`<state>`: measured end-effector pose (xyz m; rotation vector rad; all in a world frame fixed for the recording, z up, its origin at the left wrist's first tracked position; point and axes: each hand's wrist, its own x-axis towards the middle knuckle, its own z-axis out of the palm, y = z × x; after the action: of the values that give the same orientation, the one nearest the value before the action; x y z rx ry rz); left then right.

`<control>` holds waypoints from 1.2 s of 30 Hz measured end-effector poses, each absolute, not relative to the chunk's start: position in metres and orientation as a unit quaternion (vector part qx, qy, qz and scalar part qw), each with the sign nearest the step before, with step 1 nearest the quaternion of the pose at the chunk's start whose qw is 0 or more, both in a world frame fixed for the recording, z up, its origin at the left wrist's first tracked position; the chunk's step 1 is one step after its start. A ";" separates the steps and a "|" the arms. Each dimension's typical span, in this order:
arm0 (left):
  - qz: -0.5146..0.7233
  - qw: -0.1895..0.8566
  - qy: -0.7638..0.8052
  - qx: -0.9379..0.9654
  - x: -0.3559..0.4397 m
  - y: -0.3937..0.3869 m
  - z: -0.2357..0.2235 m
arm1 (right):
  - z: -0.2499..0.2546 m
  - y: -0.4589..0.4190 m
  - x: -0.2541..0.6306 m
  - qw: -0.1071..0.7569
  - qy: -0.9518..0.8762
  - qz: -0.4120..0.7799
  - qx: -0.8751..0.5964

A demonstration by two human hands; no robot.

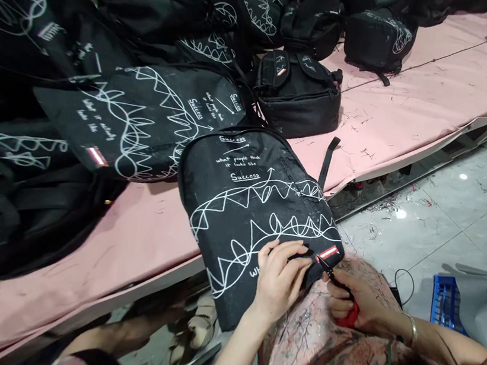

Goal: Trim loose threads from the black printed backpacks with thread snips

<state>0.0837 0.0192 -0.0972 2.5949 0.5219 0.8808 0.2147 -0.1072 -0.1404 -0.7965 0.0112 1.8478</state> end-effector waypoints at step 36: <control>0.202 0.125 0.429 0.872 -0.021 0.010 -0.127 | -0.140 -0.042 0.206 0.411 -0.585 0.282 -0.640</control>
<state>-0.0210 0.0101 -0.1268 2.5406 1.2491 0.5882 0.2058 -0.0422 -0.1400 -1.6097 -1.4721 0.7096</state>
